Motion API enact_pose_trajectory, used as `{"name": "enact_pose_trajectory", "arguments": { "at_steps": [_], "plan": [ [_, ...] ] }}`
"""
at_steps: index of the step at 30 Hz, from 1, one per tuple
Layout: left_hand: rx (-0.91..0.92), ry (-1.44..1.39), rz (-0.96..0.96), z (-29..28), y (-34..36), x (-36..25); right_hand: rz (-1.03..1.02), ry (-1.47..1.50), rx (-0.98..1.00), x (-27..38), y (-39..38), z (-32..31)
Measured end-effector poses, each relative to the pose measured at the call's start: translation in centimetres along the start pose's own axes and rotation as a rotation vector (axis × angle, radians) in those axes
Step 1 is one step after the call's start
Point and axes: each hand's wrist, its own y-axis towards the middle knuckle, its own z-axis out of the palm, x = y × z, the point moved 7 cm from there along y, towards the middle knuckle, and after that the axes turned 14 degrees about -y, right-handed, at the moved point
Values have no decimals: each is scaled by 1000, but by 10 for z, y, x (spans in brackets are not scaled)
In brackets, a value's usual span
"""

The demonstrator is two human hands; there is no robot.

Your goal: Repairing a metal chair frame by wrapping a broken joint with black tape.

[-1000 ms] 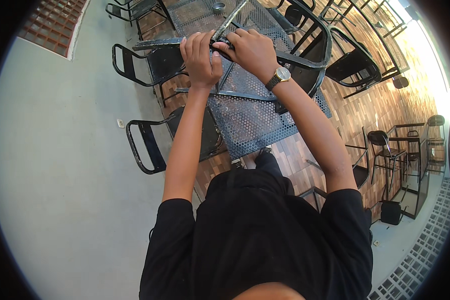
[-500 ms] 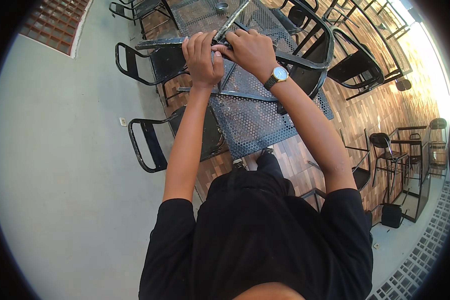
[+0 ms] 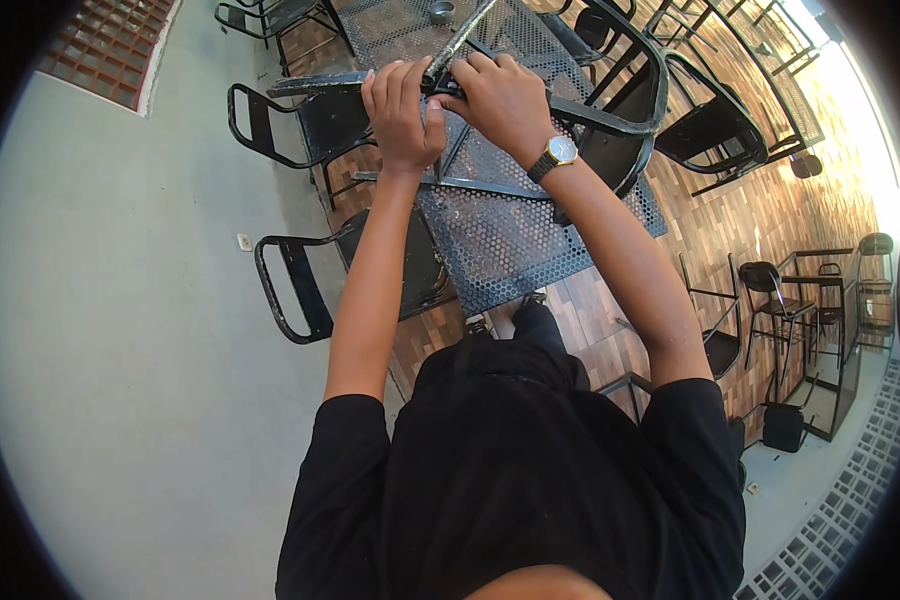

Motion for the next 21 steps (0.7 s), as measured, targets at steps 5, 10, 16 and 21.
{"name": "enact_pose_trajectory", "arguments": {
  "at_steps": [5,10,16,21],
  "plan": [
    [-1,-3,-2,0,1,-1,-11,-17,-31,0,0,2],
    [20,-13,-14,0,0,-2,-11,-11,-50,0,1,2],
    [32,-25,-15,0,-1,0,-2,-1,-28,0,2,1],
    [27,-30,-4,0,-1,0,-17,-34,-42,-1,-1,2]
  ]
}}
